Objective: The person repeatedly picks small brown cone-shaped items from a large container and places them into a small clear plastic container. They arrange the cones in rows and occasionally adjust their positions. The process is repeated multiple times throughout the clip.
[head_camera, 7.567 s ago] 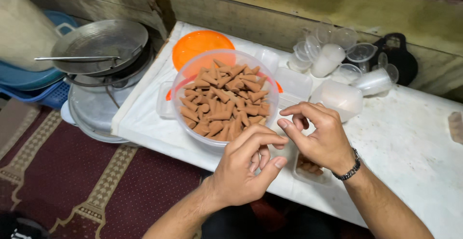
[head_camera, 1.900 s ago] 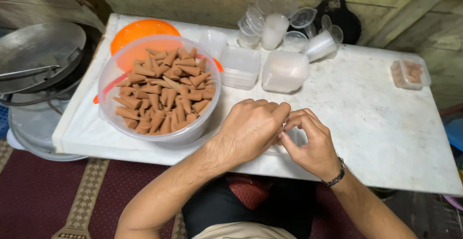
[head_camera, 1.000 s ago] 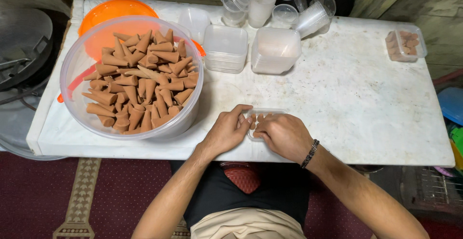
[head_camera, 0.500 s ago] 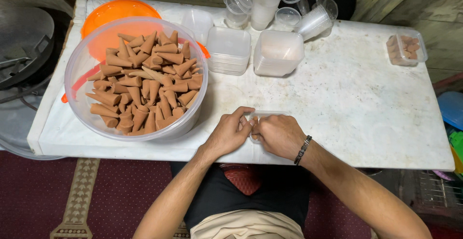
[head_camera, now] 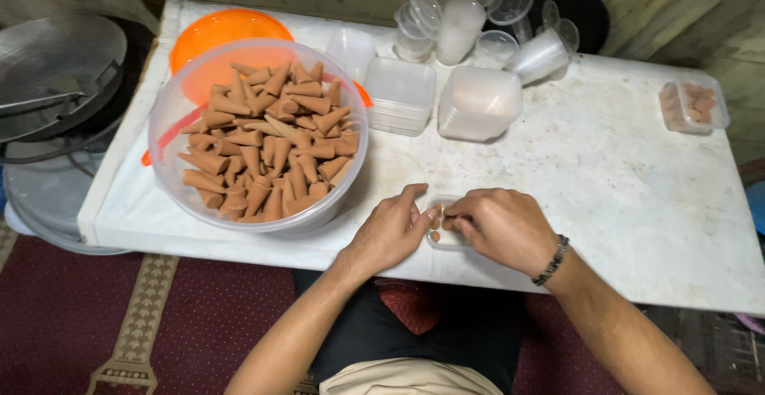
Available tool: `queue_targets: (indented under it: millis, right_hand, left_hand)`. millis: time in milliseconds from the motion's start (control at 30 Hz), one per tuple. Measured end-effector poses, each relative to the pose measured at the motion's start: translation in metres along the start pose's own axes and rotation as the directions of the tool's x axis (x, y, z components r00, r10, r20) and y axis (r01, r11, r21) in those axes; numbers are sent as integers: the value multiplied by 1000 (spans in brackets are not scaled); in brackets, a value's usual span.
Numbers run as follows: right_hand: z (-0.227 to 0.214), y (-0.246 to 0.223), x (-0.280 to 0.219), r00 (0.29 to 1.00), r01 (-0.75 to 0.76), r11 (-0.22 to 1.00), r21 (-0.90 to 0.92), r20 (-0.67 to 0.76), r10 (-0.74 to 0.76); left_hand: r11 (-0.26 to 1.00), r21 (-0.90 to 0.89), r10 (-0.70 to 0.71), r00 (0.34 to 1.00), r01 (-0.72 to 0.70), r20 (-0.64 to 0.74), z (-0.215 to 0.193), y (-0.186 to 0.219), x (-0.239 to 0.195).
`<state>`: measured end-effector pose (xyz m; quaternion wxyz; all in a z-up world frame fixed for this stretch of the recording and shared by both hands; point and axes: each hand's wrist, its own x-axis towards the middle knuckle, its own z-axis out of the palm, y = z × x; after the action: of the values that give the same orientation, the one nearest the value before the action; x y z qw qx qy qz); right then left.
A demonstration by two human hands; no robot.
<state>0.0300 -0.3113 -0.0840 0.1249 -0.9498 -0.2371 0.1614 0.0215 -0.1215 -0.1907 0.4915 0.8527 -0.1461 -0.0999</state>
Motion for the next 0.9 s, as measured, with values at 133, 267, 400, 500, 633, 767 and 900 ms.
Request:
queue_targets:
  millis: [133,267,400,500,633,767,900]
  right_hand:
    - [-24,-1,0,986,20,996,90,-164,-5]
    - [-39,-17,14,862,321,932,168,-460,-214]
    - [-51,-51,38,765,469,858,211,-583,-276]
    - [-49,-75,63,735,527,802,282,-625,-263]
    - [-38,-93,98,754,572,692,441,-615,-231]
    - [-25,-97,132,711,630,605,487,-676,-196]
    - [-8,-93,150,673,662,543,517,-728,-127]
  left_hand:
    - [975,214,69,997,-58,-44,-38,58,-33]
    - [955,186,250,965,-232,-82,-69,97,-66]
    - [913,196,393,899,-357,-193,-108,117,-85]
    - [875,296,461,849,-384,-259,-140,118,-92]
    - [828,402,506,830,-391,-235,-192,110,-83]
    - [788,584,413,871,-196,-264,-235,78,-48]
    - [757,650,273,936,-66,-223,-250,62,-11]
